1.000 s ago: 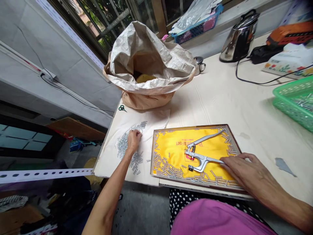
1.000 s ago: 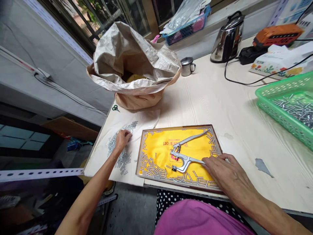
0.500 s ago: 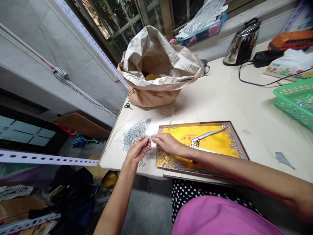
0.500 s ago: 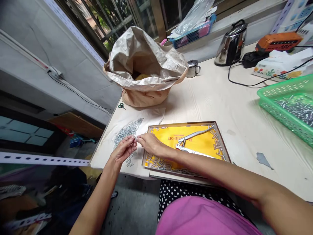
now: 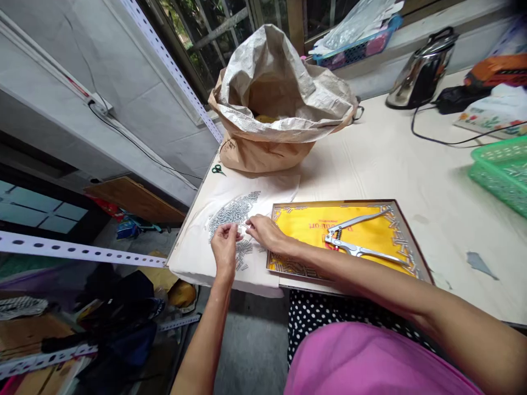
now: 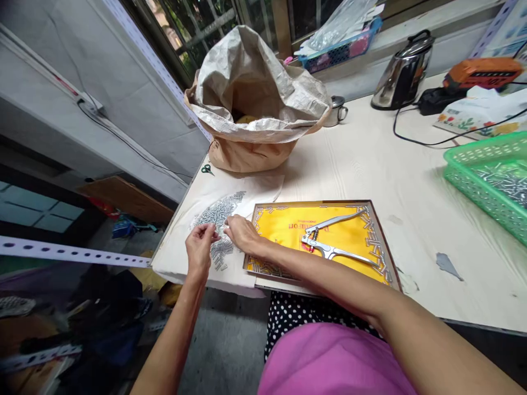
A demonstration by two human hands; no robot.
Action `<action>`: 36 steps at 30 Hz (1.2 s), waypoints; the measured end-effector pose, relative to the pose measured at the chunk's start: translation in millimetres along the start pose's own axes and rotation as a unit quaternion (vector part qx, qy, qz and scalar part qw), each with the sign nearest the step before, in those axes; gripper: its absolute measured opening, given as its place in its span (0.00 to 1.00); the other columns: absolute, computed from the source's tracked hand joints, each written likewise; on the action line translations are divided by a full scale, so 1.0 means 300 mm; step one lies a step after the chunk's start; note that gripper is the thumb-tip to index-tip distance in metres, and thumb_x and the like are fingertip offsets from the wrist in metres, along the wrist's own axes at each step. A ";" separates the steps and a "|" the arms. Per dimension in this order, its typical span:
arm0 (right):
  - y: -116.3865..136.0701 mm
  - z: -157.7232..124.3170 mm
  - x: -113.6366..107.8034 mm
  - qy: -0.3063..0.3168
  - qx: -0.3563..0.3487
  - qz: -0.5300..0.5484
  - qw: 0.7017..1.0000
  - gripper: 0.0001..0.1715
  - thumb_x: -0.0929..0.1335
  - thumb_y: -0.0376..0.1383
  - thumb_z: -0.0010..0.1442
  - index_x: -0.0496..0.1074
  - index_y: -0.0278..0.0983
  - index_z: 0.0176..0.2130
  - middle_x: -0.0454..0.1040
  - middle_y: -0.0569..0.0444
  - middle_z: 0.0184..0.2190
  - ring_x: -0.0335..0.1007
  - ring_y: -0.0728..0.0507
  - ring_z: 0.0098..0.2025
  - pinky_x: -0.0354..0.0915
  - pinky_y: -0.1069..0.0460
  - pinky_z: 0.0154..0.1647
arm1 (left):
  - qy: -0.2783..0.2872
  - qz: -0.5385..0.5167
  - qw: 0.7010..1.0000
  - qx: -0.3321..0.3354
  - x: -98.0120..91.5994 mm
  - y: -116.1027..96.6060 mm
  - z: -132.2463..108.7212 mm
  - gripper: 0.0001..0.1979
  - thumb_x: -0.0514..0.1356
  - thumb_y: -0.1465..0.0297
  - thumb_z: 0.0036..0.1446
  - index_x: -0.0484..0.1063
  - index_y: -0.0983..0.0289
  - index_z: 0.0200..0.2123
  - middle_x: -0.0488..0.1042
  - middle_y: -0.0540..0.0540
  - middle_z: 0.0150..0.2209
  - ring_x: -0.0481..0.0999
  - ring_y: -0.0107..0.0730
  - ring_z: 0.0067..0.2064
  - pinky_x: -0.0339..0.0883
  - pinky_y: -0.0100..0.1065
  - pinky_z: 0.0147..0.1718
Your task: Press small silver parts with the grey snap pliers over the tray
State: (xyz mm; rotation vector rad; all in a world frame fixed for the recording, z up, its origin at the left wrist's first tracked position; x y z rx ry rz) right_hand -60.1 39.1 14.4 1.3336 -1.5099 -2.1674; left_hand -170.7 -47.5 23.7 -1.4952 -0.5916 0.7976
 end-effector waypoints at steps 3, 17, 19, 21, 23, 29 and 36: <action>-0.010 -0.047 -0.110 -0.006 -0.009 -0.057 0.998 0.17 0.68 0.31 0.61 0.71 0.36 0.51 0.72 0.44 0.49 0.69 0.41 0.45 0.61 0.48 0.43 | 0.000 0.053 0.998 0.028 -0.007 -0.015 -0.023 0.20 0.70 0.58 0.44 0.73 0.67 0.33 0.72 0.48 0.27 0.71 0.24 0.27 0.70 0.29 0.29; -0.489 -0.699 -0.430 -0.037 -0.006 -0.370 0.928 0.09 0.63 0.36 0.67 0.69 0.36 0.36 0.71 0.49 0.34 0.64 0.42 0.37 0.57 0.48 0.39 | 0.334 0.182 0.924 -0.045 0.437 0.061 -0.323 0.12 0.66 0.62 0.48 0.79 0.66 0.29 0.80 0.56 0.29 0.76 0.33 0.32 0.67 0.31 0.32; -0.487 -0.692 -0.429 -0.047 -0.027 -0.362 0.930 0.10 0.60 0.33 0.69 0.67 0.36 0.36 0.70 0.50 0.34 0.63 0.43 0.36 0.57 0.49 0.38 | 0.335 0.220 0.915 -0.048 0.458 0.078 -0.332 0.13 0.66 0.60 0.48 0.80 0.66 0.29 0.79 0.56 0.29 0.76 0.34 0.32 0.66 0.31 0.30; -0.480 -0.684 -0.436 -0.056 -0.045 -0.341 0.937 0.11 0.58 0.31 0.69 0.66 0.36 0.36 0.69 0.50 0.34 0.62 0.44 0.34 0.57 0.50 0.37 | 0.334 0.246 0.908 -0.055 0.465 0.088 -0.335 0.14 0.66 0.59 0.48 0.80 0.67 0.29 0.79 0.56 0.28 0.76 0.34 0.31 0.64 0.30 0.28; -0.475 -0.683 -0.442 -0.060 -0.054 -0.322 0.943 0.12 0.56 0.29 0.68 0.65 0.36 0.37 0.67 0.50 0.35 0.61 0.46 0.33 0.57 0.51 0.35 | 0.335 0.258 0.904 -0.066 0.466 0.094 -0.337 0.15 0.66 0.59 0.47 0.80 0.67 0.29 0.79 0.56 0.27 0.75 0.33 0.30 0.62 0.29 0.26; -0.479 -0.680 -0.432 -0.056 -0.066 -0.318 0.944 0.10 0.56 0.27 0.67 0.62 0.37 0.39 0.66 0.50 0.36 0.60 0.45 0.34 0.58 0.50 0.35 | 0.355 0.247 0.893 -0.127 0.476 0.092 -0.337 0.18 0.67 0.56 0.44 0.79 0.68 0.27 0.73 0.51 0.21 0.65 0.24 0.22 0.55 0.27 0.21; -0.507 -0.653 -0.414 -0.054 -0.064 -0.326 0.942 0.10 0.56 0.27 0.68 0.63 0.37 0.40 0.67 0.50 0.37 0.60 0.45 0.35 0.57 0.50 0.36 | 0.354 0.257 0.882 -0.174 0.494 0.067 -0.324 0.15 0.68 0.59 0.41 0.75 0.67 0.24 0.69 0.48 0.19 0.64 0.23 0.20 0.59 0.27 0.22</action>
Point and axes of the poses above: each hand's wrist, its own z-axis towards the middle knuckle, its own x-axis out of the palm, y = z × x, the point moved 1 cm from there along z, towards the middle knuckle
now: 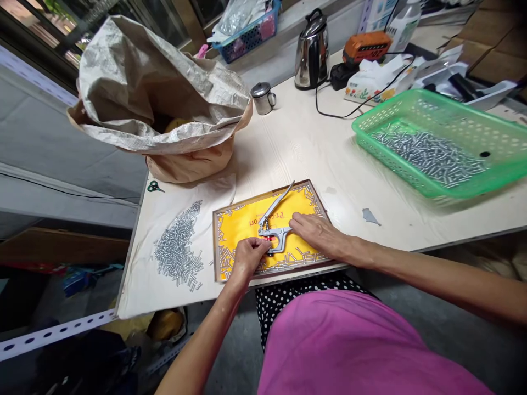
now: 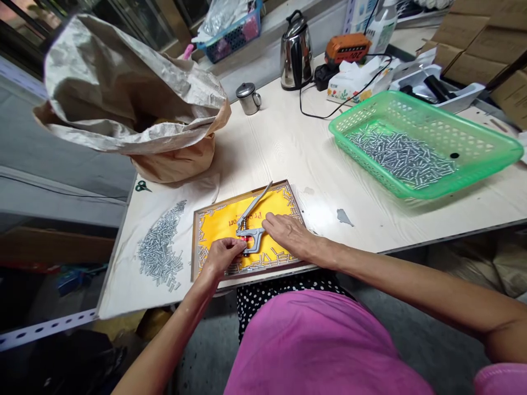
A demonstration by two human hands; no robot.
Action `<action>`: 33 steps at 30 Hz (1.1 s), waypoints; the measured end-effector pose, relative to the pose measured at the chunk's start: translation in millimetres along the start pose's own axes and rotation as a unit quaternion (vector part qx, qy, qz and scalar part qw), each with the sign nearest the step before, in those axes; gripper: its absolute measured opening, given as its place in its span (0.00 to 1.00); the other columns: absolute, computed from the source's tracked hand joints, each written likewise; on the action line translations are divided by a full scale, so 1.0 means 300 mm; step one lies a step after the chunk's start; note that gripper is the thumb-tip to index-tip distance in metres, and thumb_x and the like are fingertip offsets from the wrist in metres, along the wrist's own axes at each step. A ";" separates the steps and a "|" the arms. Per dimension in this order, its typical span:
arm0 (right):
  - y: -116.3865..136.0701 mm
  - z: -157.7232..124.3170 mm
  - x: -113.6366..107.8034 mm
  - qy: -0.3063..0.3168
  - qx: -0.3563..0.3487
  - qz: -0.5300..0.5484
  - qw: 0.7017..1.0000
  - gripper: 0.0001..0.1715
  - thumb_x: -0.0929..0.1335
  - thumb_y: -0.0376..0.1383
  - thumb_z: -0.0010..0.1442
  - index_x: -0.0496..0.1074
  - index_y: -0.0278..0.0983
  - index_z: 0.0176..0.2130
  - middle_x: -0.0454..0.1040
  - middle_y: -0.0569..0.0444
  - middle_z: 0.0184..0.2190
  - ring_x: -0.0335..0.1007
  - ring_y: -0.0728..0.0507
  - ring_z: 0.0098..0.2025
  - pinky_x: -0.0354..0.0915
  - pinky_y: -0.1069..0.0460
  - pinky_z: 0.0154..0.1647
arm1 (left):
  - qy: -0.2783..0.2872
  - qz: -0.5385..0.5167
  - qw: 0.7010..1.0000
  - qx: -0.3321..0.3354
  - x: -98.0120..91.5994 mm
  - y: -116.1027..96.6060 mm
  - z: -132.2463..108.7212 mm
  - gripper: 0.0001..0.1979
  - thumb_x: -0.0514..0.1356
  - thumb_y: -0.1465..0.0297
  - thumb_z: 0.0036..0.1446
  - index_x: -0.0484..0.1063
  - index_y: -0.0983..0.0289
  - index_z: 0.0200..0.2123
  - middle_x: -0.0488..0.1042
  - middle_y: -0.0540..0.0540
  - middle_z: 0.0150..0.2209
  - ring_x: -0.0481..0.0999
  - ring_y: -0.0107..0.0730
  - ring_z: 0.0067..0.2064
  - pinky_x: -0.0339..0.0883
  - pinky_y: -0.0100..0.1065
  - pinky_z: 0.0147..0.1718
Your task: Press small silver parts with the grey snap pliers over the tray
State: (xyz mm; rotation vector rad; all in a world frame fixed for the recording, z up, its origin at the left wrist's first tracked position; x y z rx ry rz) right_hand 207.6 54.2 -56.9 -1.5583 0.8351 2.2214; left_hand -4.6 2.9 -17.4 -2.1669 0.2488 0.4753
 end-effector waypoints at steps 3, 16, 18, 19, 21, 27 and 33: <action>-0.001 0.008 0.007 -0.003 0.005 -0.022 1.000 0.11 0.56 0.28 0.69 0.64 0.37 0.40 0.67 0.50 0.36 0.59 0.45 0.34 0.54 0.50 0.35 | -0.007 0.045 0.999 0.003 -0.008 0.002 0.005 0.14 0.66 0.59 0.44 0.75 0.67 0.23 0.67 0.47 0.18 0.63 0.22 0.19 0.54 0.27 0.20; -0.086 0.105 -0.076 0.033 -0.025 -0.072 0.997 0.40 0.73 0.54 0.51 0.64 0.36 0.55 0.61 0.39 0.62 0.55 0.30 0.59 0.57 0.39 0.52 | 0.082 0.026 0.996 -0.021 -0.022 0.011 0.012 0.24 0.69 0.51 0.34 0.65 0.63 0.15 0.61 0.45 0.15 0.59 0.20 0.18 0.54 0.27 0.19; -0.112 0.133 -0.080 0.068 -0.036 -0.081 0.994 0.45 0.73 0.57 0.49 0.64 0.35 0.57 0.65 0.38 0.59 0.57 0.29 0.58 0.56 0.38 0.52 | 0.074 0.029 0.997 -0.018 -0.021 0.014 0.012 0.24 0.70 0.51 0.34 0.65 0.63 0.15 0.61 0.45 0.14 0.59 0.20 0.17 0.53 0.27 0.18; -0.121 0.146 -0.080 0.087 -0.042 -0.086 0.992 0.44 0.72 0.58 0.50 0.65 0.34 0.56 0.68 0.38 0.56 0.59 0.30 0.56 0.56 0.39 0.51 | 0.073 0.034 0.997 -0.016 -0.020 0.015 0.012 0.24 0.69 0.50 0.34 0.65 0.63 0.15 0.61 0.45 0.14 0.58 0.20 0.17 0.53 0.27 0.18; -0.130 0.168 -0.080 0.109 -0.053 -0.094 0.988 0.42 0.71 0.57 0.51 0.67 0.33 0.54 0.71 0.40 0.50 0.62 0.32 0.51 0.56 0.40 0.50 | 0.078 0.040 0.996 -0.013 -0.019 0.014 0.013 0.24 0.69 0.50 0.36 0.64 0.63 0.15 0.60 0.45 0.14 0.58 0.20 0.17 0.53 0.27 0.18; -0.122 0.170 -0.087 0.119 -0.058 -0.092 0.987 0.40 0.71 0.57 0.51 0.69 0.32 0.53 0.72 0.42 0.46 0.63 0.35 0.46 0.54 0.41 0.48 | 0.079 0.079 0.994 -0.018 -0.025 0.002 0.000 0.22 0.67 0.53 0.43 0.65 0.63 0.16 0.61 0.46 0.16 0.60 0.23 0.18 0.57 0.29 0.22; -0.096 0.139 -0.114 0.092 -0.059 -0.032 0.994 0.33 0.72 0.46 0.56 0.65 0.35 0.56 0.72 0.44 0.47 0.62 0.37 0.46 0.54 0.44 0.46 | -0.107 0.300 0.911 0.262 0.012 -0.046 -0.042 0.11 0.65 0.65 0.53 0.73 0.64 0.38 0.73 0.60 0.43 0.72 0.43 0.45 0.68 0.43 0.46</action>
Point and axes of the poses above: each hand's wrist, its own z-axis towards the middle knuckle, its own x-axis out of the palm, y = z × x, the point moved 1 cm from there along z, towards the middle knuckle
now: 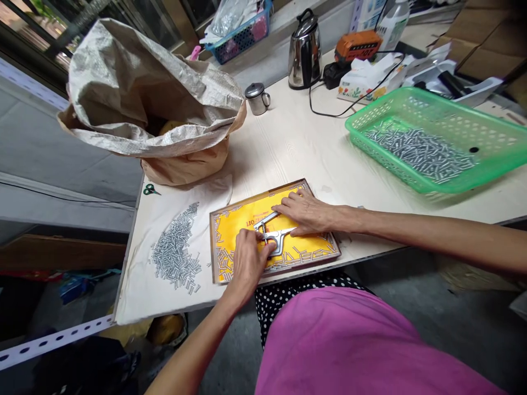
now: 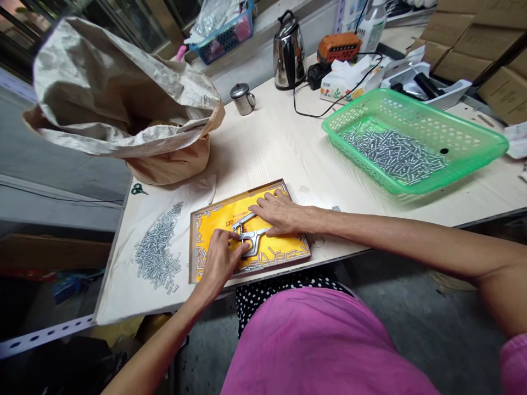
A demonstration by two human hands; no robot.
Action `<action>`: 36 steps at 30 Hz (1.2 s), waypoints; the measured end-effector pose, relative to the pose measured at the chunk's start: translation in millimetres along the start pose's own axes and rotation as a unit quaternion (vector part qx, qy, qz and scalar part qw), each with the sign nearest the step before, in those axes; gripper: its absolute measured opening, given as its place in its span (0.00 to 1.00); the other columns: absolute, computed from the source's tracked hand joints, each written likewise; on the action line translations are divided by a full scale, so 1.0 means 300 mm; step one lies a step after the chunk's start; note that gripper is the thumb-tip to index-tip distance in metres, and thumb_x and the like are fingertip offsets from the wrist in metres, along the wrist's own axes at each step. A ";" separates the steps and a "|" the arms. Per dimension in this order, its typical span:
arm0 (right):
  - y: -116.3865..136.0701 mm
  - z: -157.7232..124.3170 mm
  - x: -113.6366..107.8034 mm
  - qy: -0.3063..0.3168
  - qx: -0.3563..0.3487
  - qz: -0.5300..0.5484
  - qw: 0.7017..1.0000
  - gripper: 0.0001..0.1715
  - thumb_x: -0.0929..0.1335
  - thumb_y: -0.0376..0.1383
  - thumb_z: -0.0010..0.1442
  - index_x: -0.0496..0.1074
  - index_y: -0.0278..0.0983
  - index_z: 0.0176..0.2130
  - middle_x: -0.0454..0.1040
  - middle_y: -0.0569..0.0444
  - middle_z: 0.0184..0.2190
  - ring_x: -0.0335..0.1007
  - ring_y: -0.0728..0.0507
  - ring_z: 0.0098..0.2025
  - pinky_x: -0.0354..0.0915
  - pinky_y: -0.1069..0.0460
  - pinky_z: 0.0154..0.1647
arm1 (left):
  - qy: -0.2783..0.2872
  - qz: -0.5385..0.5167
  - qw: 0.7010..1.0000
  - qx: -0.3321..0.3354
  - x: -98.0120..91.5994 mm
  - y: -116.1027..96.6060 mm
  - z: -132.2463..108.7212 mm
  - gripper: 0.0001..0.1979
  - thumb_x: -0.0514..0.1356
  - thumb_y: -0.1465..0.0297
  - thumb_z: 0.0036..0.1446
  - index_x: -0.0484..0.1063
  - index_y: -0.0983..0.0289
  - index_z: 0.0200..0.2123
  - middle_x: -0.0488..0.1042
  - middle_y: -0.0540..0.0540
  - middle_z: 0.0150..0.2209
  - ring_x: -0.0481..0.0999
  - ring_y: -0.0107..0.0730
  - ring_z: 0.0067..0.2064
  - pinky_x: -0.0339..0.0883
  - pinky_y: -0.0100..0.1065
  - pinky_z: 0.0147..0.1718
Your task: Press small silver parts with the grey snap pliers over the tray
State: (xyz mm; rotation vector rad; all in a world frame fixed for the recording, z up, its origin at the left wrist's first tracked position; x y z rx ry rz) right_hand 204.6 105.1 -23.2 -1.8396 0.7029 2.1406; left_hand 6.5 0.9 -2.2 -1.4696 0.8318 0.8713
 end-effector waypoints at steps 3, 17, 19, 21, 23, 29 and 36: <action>0.035 0.000 -0.030 -0.019 -0.006 0.020 1.000 0.30 0.70 0.42 0.59 0.63 0.35 0.57 0.71 0.45 0.47 0.61 0.38 0.46 0.55 0.45 0.45 | 0.008 0.043 0.992 0.116 0.028 -0.049 0.042 0.26 0.68 0.68 0.51 0.67 0.63 0.52 0.68 0.63 0.56 0.67 0.48 0.55 0.65 0.49 0.54; 0.035 0.009 0.006 -0.024 0.013 -0.079 0.997 0.11 0.60 0.28 0.65 0.70 0.37 0.38 0.75 0.49 0.33 0.65 0.41 0.38 0.55 0.47 0.41 | 0.049 0.128 0.981 0.138 0.033 -0.082 0.124 0.12 0.62 0.66 0.60 0.71 0.64 0.46 0.75 0.60 0.42 0.70 0.44 0.45 0.67 0.41 0.44; 0.031 0.012 0.016 -0.012 0.015 -0.072 0.997 0.12 0.60 0.27 0.66 0.70 0.37 0.37 0.74 0.50 0.31 0.64 0.43 0.35 0.55 0.48 0.40 | 0.049 0.131 0.980 0.138 0.037 -0.080 0.129 0.07 0.61 0.67 0.60 0.71 0.63 0.41 0.75 0.59 0.40 0.70 0.43 0.44 0.66 0.40 0.42; 0.027 0.014 0.026 -0.001 0.023 -0.072 0.997 0.13 0.59 0.27 0.66 0.70 0.37 0.38 0.75 0.51 0.31 0.64 0.43 0.34 0.55 0.48 0.39 | 0.046 0.133 0.980 0.139 0.040 -0.073 0.136 0.06 0.62 0.67 0.60 0.72 0.62 0.39 0.75 0.58 0.39 0.70 0.42 0.43 0.66 0.40 0.41; 0.025 0.014 0.035 -0.007 0.030 -0.075 0.997 0.14 0.58 0.28 0.66 0.71 0.36 0.40 0.75 0.49 0.33 0.65 0.42 0.36 0.56 0.47 0.41 | 0.034 0.131 0.981 0.140 0.039 -0.060 0.146 0.09 0.64 0.66 0.58 0.72 0.62 0.41 0.75 0.58 0.40 0.70 0.42 0.43 0.66 0.40 0.42; 0.034 -0.001 0.050 -0.114 0.036 -0.063 0.991 0.19 0.57 0.32 0.68 0.66 0.37 0.55 0.67 0.42 0.59 0.57 0.36 0.60 0.56 0.41 0.54 | 0.036 0.011 0.992 0.123 -0.008 0.007 0.219 0.17 0.63 0.70 0.57 0.73 0.64 0.51 0.76 0.59 0.44 0.73 0.41 0.46 0.66 0.40 0.48; 0.123 0.003 0.046 -0.067 -0.019 -0.073 0.995 0.15 0.57 0.29 0.69 0.69 0.38 0.38 0.74 0.52 0.30 0.64 0.42 0.37 0.53 0.46 0.41 | -0.005 -0.069 0.997 0.038 -0.059 0.026 0.293 0.15 0.59 0.76 0.56 0.80 0.64 0.45 0.80 0.57 0.37 0.77 0.40 0.38 0.68 0.37 0.42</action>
Point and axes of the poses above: each hand's wrist, its own z-axis towards the middle knuckle, its own x-axis out of the palm, y = z × x, the point moved 1 cm from there along z, towards the middle knuckle
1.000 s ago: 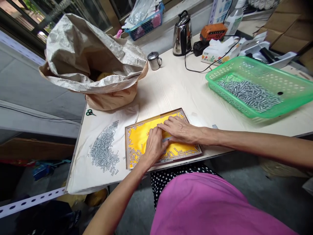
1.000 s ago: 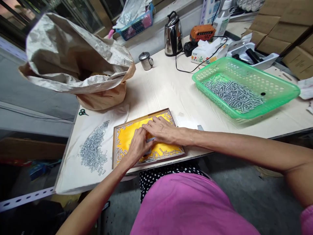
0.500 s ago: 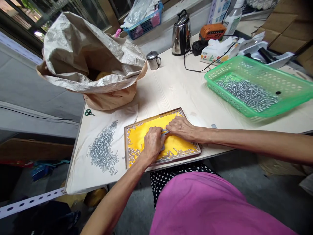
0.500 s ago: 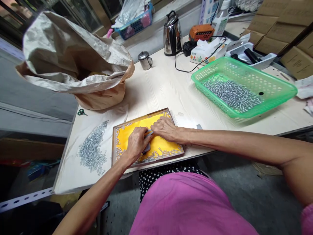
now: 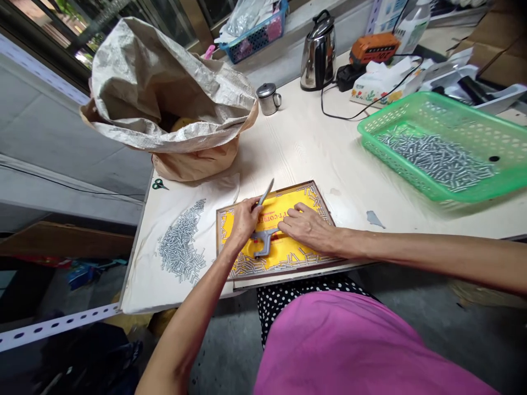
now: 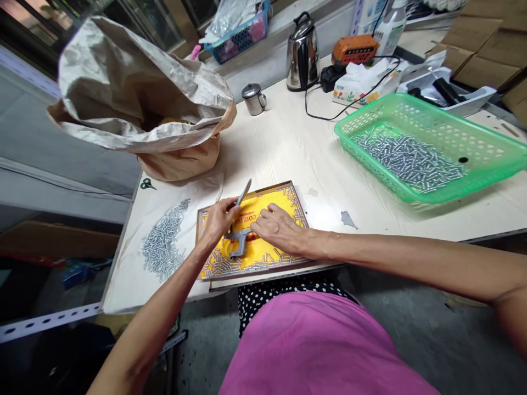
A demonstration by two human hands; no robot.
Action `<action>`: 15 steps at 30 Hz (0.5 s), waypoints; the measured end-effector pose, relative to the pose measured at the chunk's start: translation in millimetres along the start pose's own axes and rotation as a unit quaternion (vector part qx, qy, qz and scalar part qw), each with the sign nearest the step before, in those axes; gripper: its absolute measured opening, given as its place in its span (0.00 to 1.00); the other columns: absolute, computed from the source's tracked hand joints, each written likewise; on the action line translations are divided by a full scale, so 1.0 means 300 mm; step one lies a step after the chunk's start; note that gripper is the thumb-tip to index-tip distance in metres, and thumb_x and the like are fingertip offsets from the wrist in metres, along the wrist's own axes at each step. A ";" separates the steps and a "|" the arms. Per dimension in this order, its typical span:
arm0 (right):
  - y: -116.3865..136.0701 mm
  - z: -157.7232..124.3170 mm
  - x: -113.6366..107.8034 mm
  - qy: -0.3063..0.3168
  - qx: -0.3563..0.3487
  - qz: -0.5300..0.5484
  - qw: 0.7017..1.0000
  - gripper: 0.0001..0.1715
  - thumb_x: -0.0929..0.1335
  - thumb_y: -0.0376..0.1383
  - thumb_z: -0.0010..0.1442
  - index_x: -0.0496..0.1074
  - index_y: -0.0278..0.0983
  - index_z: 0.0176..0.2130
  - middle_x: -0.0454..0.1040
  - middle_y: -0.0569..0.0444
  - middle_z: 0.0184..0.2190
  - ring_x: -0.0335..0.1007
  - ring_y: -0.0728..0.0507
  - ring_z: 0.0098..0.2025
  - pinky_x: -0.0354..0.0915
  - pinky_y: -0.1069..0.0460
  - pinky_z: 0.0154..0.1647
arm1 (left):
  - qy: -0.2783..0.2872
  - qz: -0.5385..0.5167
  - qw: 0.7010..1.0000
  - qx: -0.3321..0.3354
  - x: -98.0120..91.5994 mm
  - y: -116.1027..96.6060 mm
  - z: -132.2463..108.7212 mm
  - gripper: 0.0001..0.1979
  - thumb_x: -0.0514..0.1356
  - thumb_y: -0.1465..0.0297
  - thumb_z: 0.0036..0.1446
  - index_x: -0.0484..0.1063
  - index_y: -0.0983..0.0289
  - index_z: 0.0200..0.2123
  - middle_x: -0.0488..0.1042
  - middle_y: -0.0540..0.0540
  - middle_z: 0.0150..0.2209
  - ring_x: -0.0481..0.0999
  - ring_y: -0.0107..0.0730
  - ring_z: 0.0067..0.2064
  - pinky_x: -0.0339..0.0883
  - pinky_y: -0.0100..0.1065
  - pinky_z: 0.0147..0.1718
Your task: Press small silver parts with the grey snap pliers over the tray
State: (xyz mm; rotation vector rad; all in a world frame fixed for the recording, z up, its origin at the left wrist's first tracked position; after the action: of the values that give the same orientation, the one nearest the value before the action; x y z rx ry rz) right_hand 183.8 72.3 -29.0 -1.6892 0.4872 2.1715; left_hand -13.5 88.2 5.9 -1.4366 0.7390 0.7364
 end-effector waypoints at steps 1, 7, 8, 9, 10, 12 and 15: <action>0.012 0.001 -0.005 -0.008 0.004 0.005 1.000 0.15 0.57 0.28 0.69 0.69 0.38 0.37 0.73 0.52 0.30 0.63 0.43 0.35 0.52 0.46 0.41 | -0.010 0.004 1.000 0.004 0.000 -0.008 -0.002 0.15 0.59 0.77 0.55 0.80 0.63 0.45 0.80 0.57 0.38 0.77 0.40 0.39 0.68 0.37 0.43; 0.035 -0.056 -0.042 -0.068 0.010 0.090 0.994 0.16 0.55 0.32 0.71 0.65 0.39 0.34 0.70 0.56 0.28 0.59 0.46 0.29 0.50 0.48 0.40 | -0.053 0.012 0.999 -0.006 -0.080 0.067 -0.043 0.13 0.58 0.69 0.62 0.80 0.64 0.46 0.80 0.60 0.44 0.78 0.39 0.44 0.67 0.36 0.47; 0.033 -0.071 -0.045 -0.077 0.019 0.103 0.991 0.16 0.55 0.32 0.72 0.65 0.39 0.34 0.69 0.57 0.27 0.58 0.46 0.29 0.50 0.48 0.40 | -0.079 0.040 0.996 -0.029 -0.114 0.114 -0.050 0.14 0.57 0.68 0.62 0.80 0.65 0.45 0.80 0.61 0.44 0.78 0.40 0.44 0.67 0.36 0.47; 0.030 -0.087 -0.046 -0.081 0.027 0.118 0.989 0.16 0.56 0.33 0.72 0.65 0.39 0.34 0.69 0.57 0.27 0.59 0.47 0.29 0.51 0.48 0.39 | -0.106 0.077 0.989 -0.061 -0.153 0.169 -0.058 0.13 0.57 0.68 0.62 0.80 0.65 0.44 0.80 0.62 0.44 0.77 0.40 0.44 0.66 0.36 0.47; 0.028 -0.100 -0.045 -0.089 0.036 0.134 0.986 0.15 0.56 0.33 0.72 0.65 0.39 0.34 0.68 0.57 0.27 0.60 0.47 0.29 0.51 0.48 0.39 | -0.131 0.120 0.979 -0.101 -0.192 0.227 -0.067 0.13 0.57 0.69 0.62 0.80 0.65 0.43 0.79 0.62 0.44 0.77 0.41 0.44 0.66 0.36 0.46; 0.026 -0.122 -0.036 -0.091 0.053 0.168 0.980 0.16 0.56 0.34 0.72 0.64 0.39 0.33 0.67 0.58 0.26 0.60 0.47 0.28 0.51 0.49 0.38 | -0.160 0.191 0.951 -0.185 -0.265 0.339 -0.085 0.13 0.55 0.70 0.62 0.80 0.65 0.42 0.79 0.61 0.44 0.76 0.41 0.44 0.65 0.36 0.44; 0.029 -0.141 -0.014 -0.080 0.081 0.212 0.971 0.18 0.56 0.36 0.72 0.63 0.40 0.31 0.66 0.58 0.25 0.61 0.48 0.27 0.52 0.50 0.35 | -0.144 0.251 0.922 -0.257 -0.331 0.459 -0.099 0.13 0.54 0.71 0.62 0.80 0.65 0.41 0.78 0.59 0.44 0.75 0.40 0.45 0.63 0.33 0.40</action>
State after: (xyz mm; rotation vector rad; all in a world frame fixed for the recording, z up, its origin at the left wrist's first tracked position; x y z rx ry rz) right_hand 216.8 44.4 -34.3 -1.4054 1.0290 2.4503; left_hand -183.4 59.1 5.8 -1.5622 0.7163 1.5996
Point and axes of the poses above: each hand's wrist, its own z-axis towards the middle knuckle, its own x-axis out of the palm, y = z × x, the point moved 1 cm from there along z, towards the middle knuckle
